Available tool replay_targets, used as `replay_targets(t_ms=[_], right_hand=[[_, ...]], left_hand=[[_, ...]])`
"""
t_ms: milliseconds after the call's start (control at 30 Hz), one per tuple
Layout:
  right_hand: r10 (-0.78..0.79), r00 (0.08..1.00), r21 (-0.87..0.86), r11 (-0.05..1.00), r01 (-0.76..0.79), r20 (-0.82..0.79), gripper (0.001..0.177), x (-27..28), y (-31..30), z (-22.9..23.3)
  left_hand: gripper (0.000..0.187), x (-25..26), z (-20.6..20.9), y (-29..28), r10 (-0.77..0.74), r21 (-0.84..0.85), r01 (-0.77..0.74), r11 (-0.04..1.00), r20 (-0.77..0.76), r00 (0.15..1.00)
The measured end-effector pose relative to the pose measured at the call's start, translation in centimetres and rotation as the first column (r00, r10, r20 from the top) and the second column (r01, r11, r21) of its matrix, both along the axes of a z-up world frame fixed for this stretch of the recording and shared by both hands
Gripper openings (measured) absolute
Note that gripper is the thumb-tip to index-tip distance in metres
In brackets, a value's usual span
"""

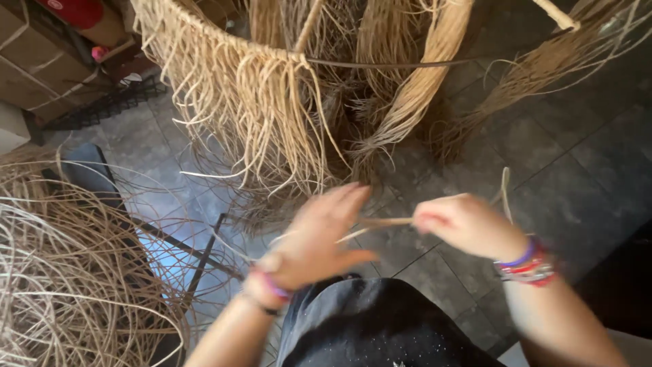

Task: Weaving and knotting long flexible fibers onto a circular frame to create a large decorative object

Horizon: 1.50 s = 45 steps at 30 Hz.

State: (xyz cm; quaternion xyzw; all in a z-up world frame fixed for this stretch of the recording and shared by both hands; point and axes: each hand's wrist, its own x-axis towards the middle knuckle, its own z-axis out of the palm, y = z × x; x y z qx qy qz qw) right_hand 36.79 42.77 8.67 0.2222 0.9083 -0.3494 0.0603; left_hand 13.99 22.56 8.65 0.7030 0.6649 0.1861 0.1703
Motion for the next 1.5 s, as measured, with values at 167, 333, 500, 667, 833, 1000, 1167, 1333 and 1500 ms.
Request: replay_targets(t_ms=[167, 333, 500, 667, 833, 1000, 1167, 1333, 1500], right_hand=[[0.129, 0.984, 0.073, 0.99, -0.12, -0.122, 0.016, -4.1, -2.2, 1.1], [0.005, 0.996, -0.009, 1.0, -0.006, -0.092, 0.026, -1.0, 2.5, -2.1], [-0.004, 0.996, -0.004, 1.0, 0.004, -0.093, 0.023, -5.2, 0.1, -1.5], [0.161, 0.982, 0.137, 0.98, -0.147, -0.096, 0.016, -8.9, -2.0, -1.1], [0.045, 0.996, -0.008, 0.999, -0.045, -0.076, 0.027, -6.5, 1.6, -2.8], [0.006, 0.999, -0.077, 0.997, -0.01, -0.048, 0.032, -4.4, 6.7, -2.7], [0.035, 0.998, -0.158, 0.987, -0.027, 0.049, 0.024, -3.5, 9.9, -3.1], [0.181, 0.982, 0.022, 0.983, -0.183, 0.051, 0.028, -3.6, 11.3, -3.8], [0.231, 0.973, 0.239, 0.944, -0.226, 0.008, 0.024, -3.1, 12.6, -4.2]], left_hand=[[0.033, 4.4, -0.9, 2.7, 0.162, -0.147, -0.142, 0.979, 0.13, 0.978], [0.027, -3.5, -3.9, -0.7, 0.195, -0.055, -0.209, 0.976, -0.2, 0.96], [0.032, -5.0, -0.3, -0.2, 0.085, -0.209, -0.052, 0.977, 0.155, 0.984], [0.06, -1.1, -1.8, 4.0, 0.063, -0.133, -0.041, 0.99, 0.163, 0.985], [0.023, -6.5, -1.4, 2.5, -0.038, -0.02, 0.044, 0.999, 0.249, 0.968], [0.023, -12.1, -2.0, 1.8, -0.028, 0.046, 0.016, 0.999, 0.28, 0.96], [0.026, -12.9, -1.3, 1.4, 0.199, -0.129, -0.164, 0.978, 0.343, 0.918], [0.025, -12.6, -2.0, 2.1, 0.299, -0.143, -0.268, 0.953, 0.291, 0.909], [0.024, -11.1, -2.0, 3.1, 0.387, -0.179, -0.349, 0.92, 0.275, 0.88]])
